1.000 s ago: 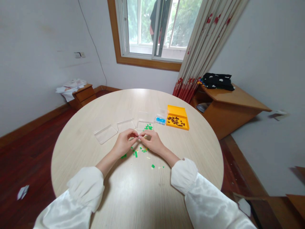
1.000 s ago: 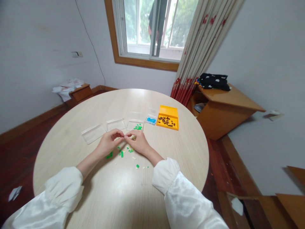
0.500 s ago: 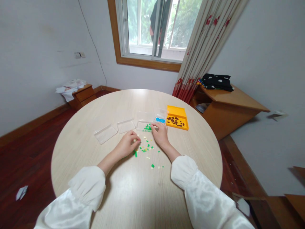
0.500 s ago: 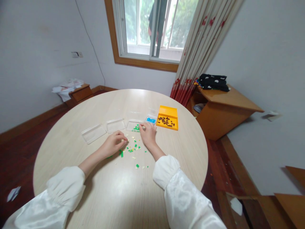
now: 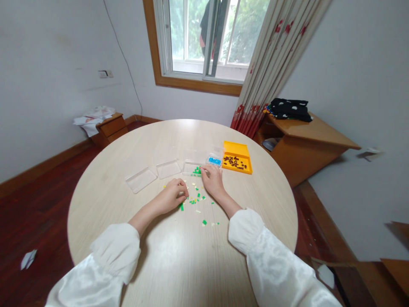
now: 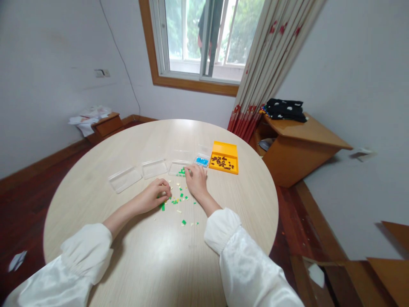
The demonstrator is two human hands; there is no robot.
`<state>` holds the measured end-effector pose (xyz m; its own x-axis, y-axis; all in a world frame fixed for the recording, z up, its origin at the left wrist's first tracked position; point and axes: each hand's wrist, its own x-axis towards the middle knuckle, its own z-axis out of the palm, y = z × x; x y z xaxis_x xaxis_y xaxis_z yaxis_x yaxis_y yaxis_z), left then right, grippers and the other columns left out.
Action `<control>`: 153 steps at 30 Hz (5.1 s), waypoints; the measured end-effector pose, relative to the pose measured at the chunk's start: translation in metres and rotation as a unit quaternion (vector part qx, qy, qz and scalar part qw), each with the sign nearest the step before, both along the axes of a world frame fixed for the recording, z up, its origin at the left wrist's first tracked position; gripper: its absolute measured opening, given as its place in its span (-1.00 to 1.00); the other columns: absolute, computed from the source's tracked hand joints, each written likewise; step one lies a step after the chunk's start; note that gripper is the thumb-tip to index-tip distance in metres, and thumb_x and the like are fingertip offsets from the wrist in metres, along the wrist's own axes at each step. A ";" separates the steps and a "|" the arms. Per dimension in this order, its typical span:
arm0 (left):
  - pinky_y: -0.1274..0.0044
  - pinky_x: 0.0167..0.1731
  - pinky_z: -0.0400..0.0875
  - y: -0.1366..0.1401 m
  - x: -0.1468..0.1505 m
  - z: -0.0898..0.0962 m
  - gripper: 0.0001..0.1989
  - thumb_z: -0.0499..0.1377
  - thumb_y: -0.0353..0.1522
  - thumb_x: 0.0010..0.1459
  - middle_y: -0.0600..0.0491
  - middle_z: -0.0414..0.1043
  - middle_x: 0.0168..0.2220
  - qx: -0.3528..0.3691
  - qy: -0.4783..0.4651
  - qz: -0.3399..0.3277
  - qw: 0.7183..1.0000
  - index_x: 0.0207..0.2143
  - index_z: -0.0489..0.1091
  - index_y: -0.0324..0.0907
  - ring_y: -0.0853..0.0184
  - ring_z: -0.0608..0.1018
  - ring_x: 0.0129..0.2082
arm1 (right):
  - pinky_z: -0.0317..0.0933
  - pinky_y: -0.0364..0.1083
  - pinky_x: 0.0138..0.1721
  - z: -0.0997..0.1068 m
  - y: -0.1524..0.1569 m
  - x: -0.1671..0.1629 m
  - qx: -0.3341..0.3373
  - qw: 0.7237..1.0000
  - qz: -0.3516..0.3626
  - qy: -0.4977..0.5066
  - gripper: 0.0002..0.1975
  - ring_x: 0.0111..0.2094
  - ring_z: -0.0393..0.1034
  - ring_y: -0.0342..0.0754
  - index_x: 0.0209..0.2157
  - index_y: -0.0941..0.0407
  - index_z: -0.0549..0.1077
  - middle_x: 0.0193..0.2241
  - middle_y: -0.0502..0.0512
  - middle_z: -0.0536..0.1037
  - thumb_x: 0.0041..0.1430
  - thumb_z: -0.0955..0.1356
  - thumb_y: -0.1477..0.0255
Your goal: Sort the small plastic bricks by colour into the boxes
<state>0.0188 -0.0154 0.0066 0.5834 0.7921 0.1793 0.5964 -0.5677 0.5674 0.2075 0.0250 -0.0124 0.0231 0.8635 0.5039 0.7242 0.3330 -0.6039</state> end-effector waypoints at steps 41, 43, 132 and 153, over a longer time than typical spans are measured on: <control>0.42 -0.24 0.44 0.009 0.003 -0.003 -0.71 0.21 -0.32 -0.10 -0.03 0.55 -0.36 -0.120 -0.347 0.139 0.920 -0.28 0.36 -0.23 0.28 0.57 -0.31 | 0.14 0.00 -0.15 0.020 -0.026 -0.016 0.068 0.967 0.245 -0.010 -0.90 -0.25 0.33 -0.04 -0.34 0.08 0.49 -0.37 0.07 0.52 0.07 0.33 0.45; 0.42 -0.25 0.44 0.008 0.003 -0.003 -0.69 0.21 -0.32 -0.08 -0.04 0.56 -0.36 -0.140 -0.351 0.126 0.917 -0.23 0.32 -0.22 0.27 0.58 -0.31 | 0.16 -0.01 -0.16 0.018 -0.026 -0.016 0.075 0.966 0.249 -0.010 -0.89 -0.24 0.32 -0.03 -0.32 0.08 0.49 -0.36 0.09 0.51 0.08 0.34 0.43; 0.54 -0.54 0.11 0.014 -0.025 0.019 -0.75 -0.04 -0.29 0.10 0.08 0.30 -0.61 0.032 -0.025 0.332 0.942 -0.59 0.25 -0.16 0.34 0.35 -0.56 | -0.01 0.03 -0.12 0.007 -0.003 0.001 0.045 0.999 -0.018 -0.009 -0.85 -0.23 0.34 0.03 -0.47 0.08 0.45 -0.38 0.05 0.56 0.11 0.32 0.33; 0.57 -0.39 0.25 0.017 -0.054 0.025 -0.80 0.11 -0.36 -0.14 0.03 0.46 -0.42 -0.123 0.091 0.070 0.986 -0.43 0.48 -0.18 0.33 0.44 -0.43 | 0.02 0.03 -0.14 0.001 0.000 0.001 0.027 1.000 -0.008 0.001 -0.85 -0.22 0.35 0.05 -0.42 0.09 0.49 -0.34 0.08 0.56 0.11 0.32 0.33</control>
<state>-0.0353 0.0015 0.0317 0.4702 0.8735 -0.1262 0.7641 -0.3314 0.5535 0.2086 0.0247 -0.0112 0.0383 0.8348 0.5492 0.7292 0.3524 -0.5866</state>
